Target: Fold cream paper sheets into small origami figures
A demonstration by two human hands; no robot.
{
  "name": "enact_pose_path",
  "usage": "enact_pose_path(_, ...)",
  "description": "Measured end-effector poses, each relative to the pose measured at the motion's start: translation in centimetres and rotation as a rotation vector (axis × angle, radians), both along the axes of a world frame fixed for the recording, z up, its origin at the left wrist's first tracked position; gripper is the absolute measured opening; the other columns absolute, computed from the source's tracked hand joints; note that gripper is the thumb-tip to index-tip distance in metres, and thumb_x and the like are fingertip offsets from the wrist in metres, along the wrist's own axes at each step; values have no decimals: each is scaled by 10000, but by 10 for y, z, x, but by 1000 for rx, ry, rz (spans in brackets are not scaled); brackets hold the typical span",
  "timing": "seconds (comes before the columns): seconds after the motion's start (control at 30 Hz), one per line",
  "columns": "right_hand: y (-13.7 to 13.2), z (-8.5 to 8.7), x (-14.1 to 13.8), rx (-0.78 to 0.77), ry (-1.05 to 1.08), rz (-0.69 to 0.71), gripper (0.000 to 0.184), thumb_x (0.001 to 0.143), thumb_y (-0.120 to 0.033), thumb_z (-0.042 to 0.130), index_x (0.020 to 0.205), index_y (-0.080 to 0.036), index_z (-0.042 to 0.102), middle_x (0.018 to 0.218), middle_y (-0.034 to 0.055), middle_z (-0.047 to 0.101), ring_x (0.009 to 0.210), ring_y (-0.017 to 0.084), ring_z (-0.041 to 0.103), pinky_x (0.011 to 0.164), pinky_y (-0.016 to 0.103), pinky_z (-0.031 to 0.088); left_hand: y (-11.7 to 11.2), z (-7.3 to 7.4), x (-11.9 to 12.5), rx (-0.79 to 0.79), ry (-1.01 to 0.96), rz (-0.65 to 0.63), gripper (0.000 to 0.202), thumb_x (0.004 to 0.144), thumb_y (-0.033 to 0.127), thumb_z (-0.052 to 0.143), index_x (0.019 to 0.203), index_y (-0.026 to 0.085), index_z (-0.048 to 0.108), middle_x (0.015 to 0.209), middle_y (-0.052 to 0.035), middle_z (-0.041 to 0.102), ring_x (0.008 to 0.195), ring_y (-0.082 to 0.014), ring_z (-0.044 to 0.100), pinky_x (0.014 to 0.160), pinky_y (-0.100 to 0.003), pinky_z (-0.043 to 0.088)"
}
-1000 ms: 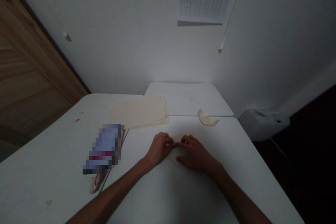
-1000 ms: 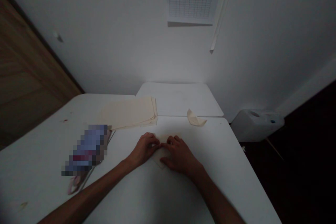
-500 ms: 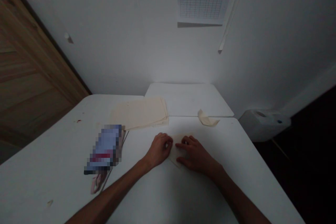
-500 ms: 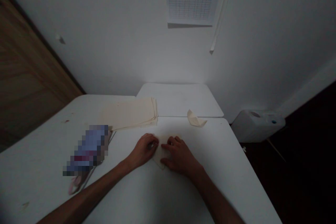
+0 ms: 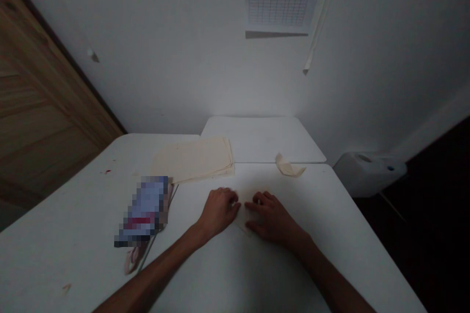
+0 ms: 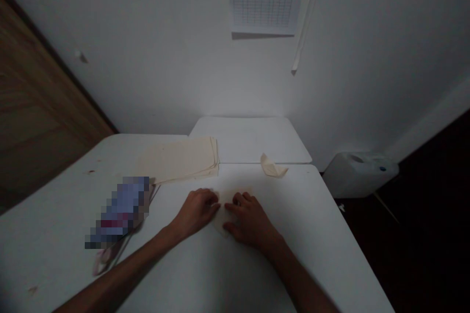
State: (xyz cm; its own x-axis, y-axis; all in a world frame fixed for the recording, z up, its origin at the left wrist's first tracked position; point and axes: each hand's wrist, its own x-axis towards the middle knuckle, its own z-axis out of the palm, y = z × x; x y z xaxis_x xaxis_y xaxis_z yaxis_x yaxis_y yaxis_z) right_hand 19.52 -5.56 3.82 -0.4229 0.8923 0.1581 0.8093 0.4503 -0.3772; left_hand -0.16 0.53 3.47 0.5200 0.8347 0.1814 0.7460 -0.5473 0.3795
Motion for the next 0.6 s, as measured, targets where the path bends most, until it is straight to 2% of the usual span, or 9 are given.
enact_pose_path(0.1, -1, 1, 0, 1, -3, -5, 431, 810, -400, 650, 1206, -245, 581, 1081, 69, 549, 1027, 231, 465, 940, 381, 375, 5, 3, 1, -80, 20, 26, 50, 772, 212, 614, 753, 194, 656, 731, -8, 647, 717, -166, 568, 680, -270, 373)
enact_pose_path(0.23, -2, 3, 0, -3, 0, -7, 416, 807, -399, 652, 1191, -254, 588, 1066, 62, 548, 1018, 237, 467, 934, 383, 379, 11, -1, 2, -161, -10, 58, 98, 780, 216, 587, 729, 190, 667, 708, 1, 649, 671, -148, 568, 634, -248, 364)
enact_pose_path(0.43, -1, 5, -1, -23, -13, -6, 417, 803, -403, 661, 1183, -248, 589, 1083, 69, 549, 1030, 245, 470, 933, 383, 387, 11, -3, 4, -126, -63, 49, 65, 757, 182, 584, 706, 177, 624, 729, -9, 622, 664, -144, 553, 616, -241, 366)
enact_pose_path(0.6, -2, 3, 0, -16, -2, -4, 429, 809, -402, 652, 1203, -247, 583, 1096, 76, 547, 1038, 253, 468, 940, 397, 379, 13, 0, 4, -182, -79, 42, 47, 753, 195, 584, 730, 172, 618, 711, -10, 623, 642, -141, 548, 599, -236, 363)
